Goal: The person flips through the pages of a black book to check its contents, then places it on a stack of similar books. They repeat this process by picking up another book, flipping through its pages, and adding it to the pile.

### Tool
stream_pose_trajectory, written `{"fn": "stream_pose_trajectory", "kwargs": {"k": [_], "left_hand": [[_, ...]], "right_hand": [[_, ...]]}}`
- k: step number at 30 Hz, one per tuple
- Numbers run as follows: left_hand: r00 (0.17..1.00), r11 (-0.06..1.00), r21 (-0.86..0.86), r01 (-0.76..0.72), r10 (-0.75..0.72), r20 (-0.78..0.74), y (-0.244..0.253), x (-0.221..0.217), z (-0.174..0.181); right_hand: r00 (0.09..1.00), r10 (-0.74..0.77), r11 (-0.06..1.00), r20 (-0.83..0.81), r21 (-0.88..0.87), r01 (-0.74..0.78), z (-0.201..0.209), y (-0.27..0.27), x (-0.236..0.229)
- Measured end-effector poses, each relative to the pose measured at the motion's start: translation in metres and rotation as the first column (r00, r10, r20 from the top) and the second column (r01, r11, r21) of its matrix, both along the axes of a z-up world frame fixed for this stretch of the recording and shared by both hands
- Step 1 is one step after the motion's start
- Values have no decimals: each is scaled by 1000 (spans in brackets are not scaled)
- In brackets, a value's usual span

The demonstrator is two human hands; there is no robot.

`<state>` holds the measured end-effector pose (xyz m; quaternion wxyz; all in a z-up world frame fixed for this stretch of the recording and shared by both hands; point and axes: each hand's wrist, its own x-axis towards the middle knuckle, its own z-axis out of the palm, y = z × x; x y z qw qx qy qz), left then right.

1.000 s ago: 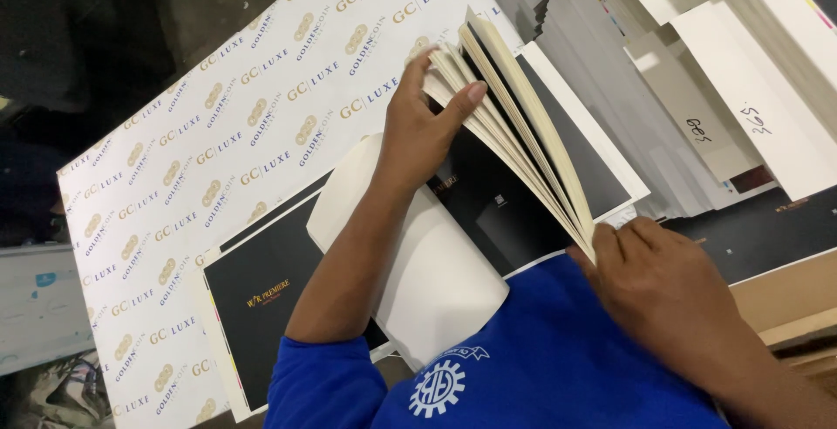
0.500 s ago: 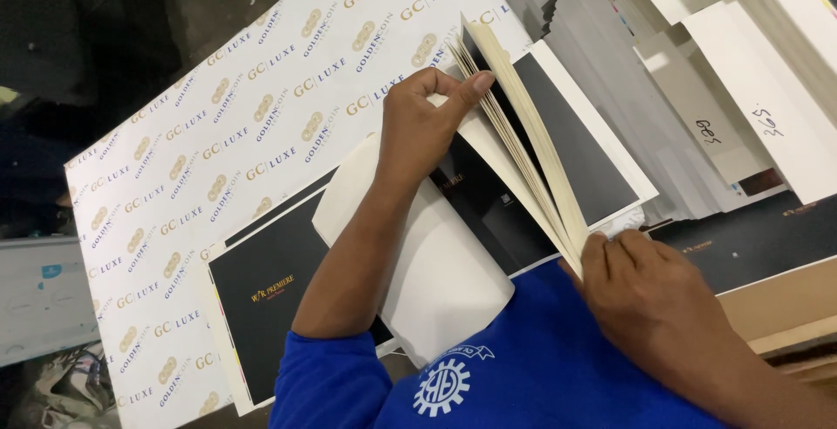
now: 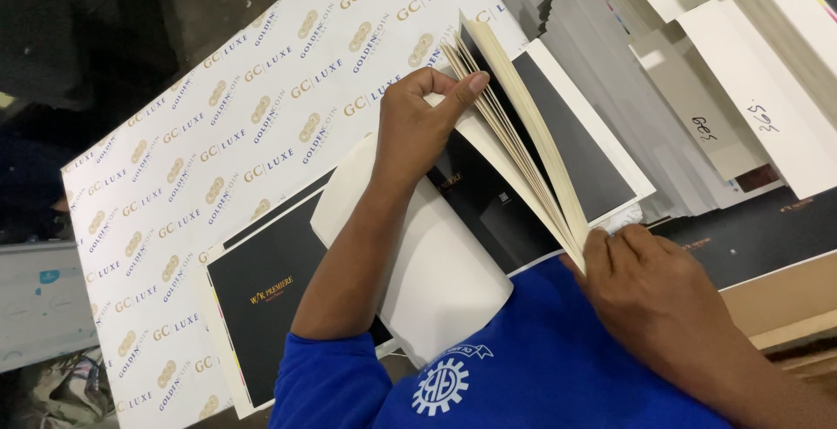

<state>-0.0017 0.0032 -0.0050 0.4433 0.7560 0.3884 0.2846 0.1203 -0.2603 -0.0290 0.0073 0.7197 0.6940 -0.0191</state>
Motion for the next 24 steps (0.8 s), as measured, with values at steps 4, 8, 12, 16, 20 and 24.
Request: {"fn": "stream_pose_trajectory", "kwargs": {"k": [4,8,12,16,20,24], "left_hand": [[1000,1000,-18,-4,4,-5,-1,0,1],[1000,1000,-17,1,-1,0,0,-1,1],[1000,1000,26,15,-15,-9,-1,-2,0],[998,998,15,59,-59,25,4,-4,-10],[997,995,72,71,-71,-5,2,-6,-6],[998,998,8,-60,60,-22,-3,-2,5]], "right_hand": [[1000,-3,1000,20,-21,3,-2,0,1],[999,1,1000,34,21,-2,-1,0,1],[1000,-23,996,-9,86,23,0,-1,3],[999,-47,999,-2,6,47,-7,0,14],[999,6,996,34,85,-9,-6,-2,9],[993,96,990,63,101,-102,-8,-3,-2]]}}
